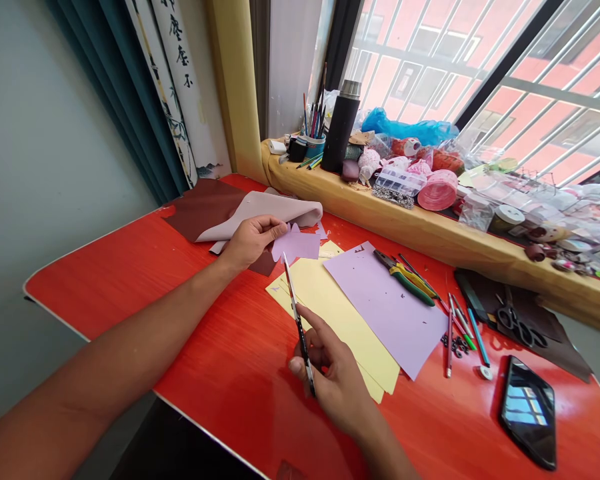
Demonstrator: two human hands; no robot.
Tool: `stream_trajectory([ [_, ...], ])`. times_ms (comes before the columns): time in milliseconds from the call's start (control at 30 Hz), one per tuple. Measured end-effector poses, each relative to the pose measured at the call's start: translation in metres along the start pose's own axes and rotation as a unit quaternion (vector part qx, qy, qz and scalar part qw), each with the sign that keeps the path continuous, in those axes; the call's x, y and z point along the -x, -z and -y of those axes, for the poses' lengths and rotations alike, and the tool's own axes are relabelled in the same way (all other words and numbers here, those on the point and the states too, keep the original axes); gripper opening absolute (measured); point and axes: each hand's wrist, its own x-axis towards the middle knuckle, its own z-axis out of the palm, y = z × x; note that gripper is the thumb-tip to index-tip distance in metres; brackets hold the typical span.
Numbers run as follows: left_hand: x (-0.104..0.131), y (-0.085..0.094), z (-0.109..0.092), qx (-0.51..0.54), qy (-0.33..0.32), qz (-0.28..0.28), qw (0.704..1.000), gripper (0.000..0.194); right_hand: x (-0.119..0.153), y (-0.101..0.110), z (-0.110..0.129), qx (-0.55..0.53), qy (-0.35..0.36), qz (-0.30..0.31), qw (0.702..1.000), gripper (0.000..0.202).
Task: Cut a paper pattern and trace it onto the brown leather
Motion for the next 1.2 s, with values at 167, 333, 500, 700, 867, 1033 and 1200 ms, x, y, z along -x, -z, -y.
stream_trajectory([
  [167,0.0001,-0.0002,0.0008,0.003,0.002,0.004,1.0,0.044,0.0008,0.0,0.0011,-0.001,-0.002,-0.001,1.0,0.074],
  [333,0.0002,-0.0002,0.0017,0.001,0.001,0.006,1.0,0.044,0.0014,-0.0004,0.0036,-0.003,-0.006,-0.003,1.0,0.074],
  [500,0.0001,-0.0006,0.001,0.004,0.004,0.007,1.0,0.043,0.0018,-0.001,0.0025,0.0,0.0,-0.007,1.0,0.074],
  [700,0.0006,-0.0012,-0.0007,0.005,0.004,0.007,1.0,0.043,0.0025,-0.0012,0.0019,0.005,0.004,-0.011,1.0,0.072],
  [867,0.001,-0.0011,-0.0018,0.001,0.005,0.01,1.0,0.043,0.0016,-0.0016,0.0016,0.005,0.01,-0.012,1.0,0.072],
  [1033,0.0008,-0.0003,0.0,-0.001,0.003,0.011,1.0,0.043,0.0016,-0.0024,0.0033,-0.002,0.008,-0.017,1.0,0.071],
  [1200,0.0009,-0.0012,0.0002,-0.004,0.008,0.01,1.0,0.044,0.0014,-0.0018,0.0027,-0.014,0.002,-0.006,1.0,0.074],
])
